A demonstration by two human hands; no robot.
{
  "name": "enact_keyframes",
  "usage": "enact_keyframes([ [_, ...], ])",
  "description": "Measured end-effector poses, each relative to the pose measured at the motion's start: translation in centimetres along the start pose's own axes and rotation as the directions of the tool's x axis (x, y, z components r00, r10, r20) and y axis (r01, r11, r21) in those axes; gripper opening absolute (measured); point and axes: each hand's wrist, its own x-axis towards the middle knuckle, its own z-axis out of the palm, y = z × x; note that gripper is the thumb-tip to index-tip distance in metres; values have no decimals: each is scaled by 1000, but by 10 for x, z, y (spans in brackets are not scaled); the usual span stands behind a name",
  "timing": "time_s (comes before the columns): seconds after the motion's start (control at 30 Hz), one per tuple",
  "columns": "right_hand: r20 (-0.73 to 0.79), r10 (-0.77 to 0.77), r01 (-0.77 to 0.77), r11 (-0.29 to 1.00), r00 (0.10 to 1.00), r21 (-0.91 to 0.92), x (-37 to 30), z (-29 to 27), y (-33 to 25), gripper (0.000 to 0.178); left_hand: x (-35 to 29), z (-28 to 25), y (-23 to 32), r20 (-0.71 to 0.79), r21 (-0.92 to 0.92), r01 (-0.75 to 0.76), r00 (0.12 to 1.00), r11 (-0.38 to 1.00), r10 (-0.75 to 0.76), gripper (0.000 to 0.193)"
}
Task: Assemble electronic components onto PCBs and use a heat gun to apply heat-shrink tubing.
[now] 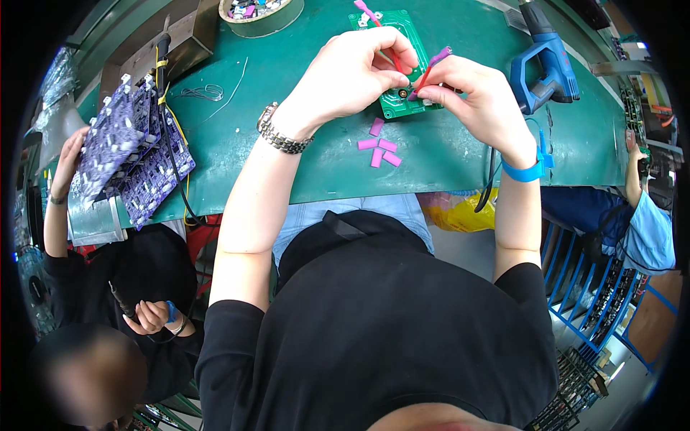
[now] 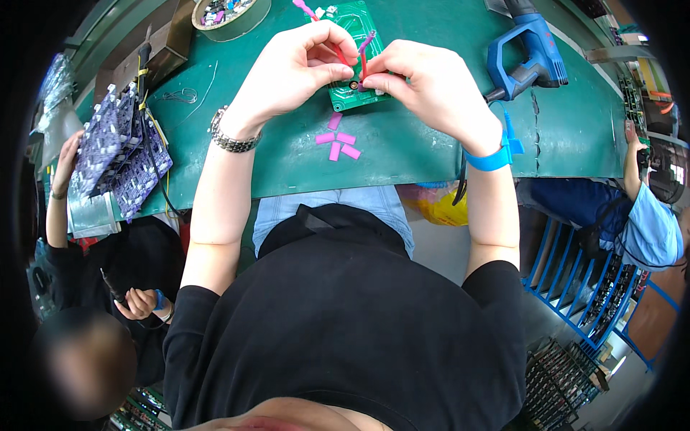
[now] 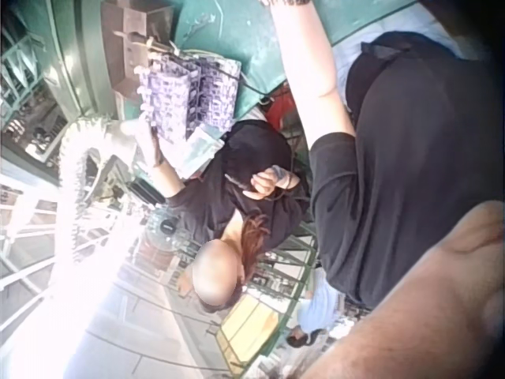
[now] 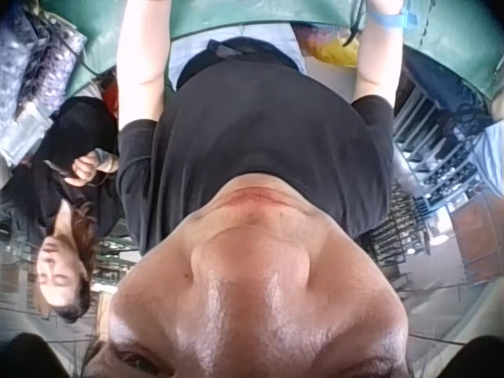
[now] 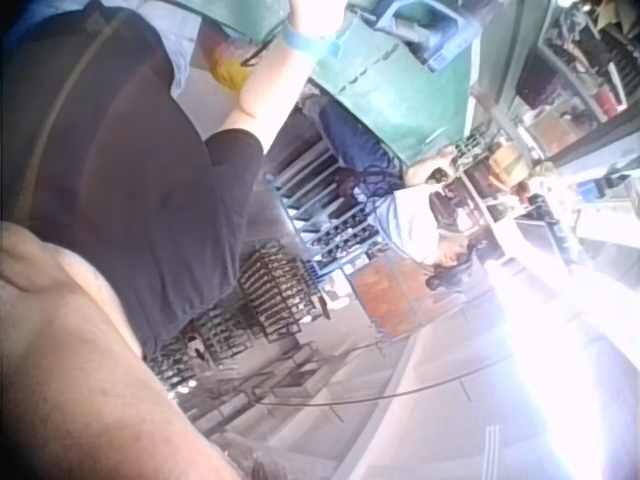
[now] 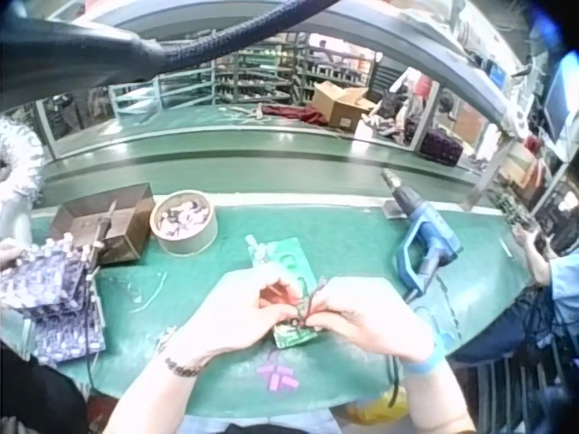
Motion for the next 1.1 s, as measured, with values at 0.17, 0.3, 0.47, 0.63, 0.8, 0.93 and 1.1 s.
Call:
enact_keyframes([
  [0.17,-19,-122,116,975,992,-191,-4,0,-1,12,0,4,-1,-17,11,2,1000,1000,-2,11],
  [0.3,-81,-93,70,964,992,-256,-4,5,-4,12,-1,9,1,-119,94,-55,991,994,66,10],
  [0.47,-173,-71,3,932,982,-364,11,16,9,12,11,5,10,-222,148,-68,970,987,100,8],
  [0.63,-157,-92,25,923,983,-385,14,22,-2,14,7,-4,2,-157,-47,-2,988,999,-6,17],
  [0.8,-167,-73,8,934,983,-357,6,18,-8,14,-26,-13,-1,-235,425,-207,915,881,329,15],
  [0.93,-236,55,-109,969,970,-223,-10,15,1,16,-67,3,-2,122,456,14,989,890,-79,21],
  [1.1,-266,-27,-37,972,964,-233,-11,17,2,13,-73,17,-19,100,614,-182,983,768,152,15],
])
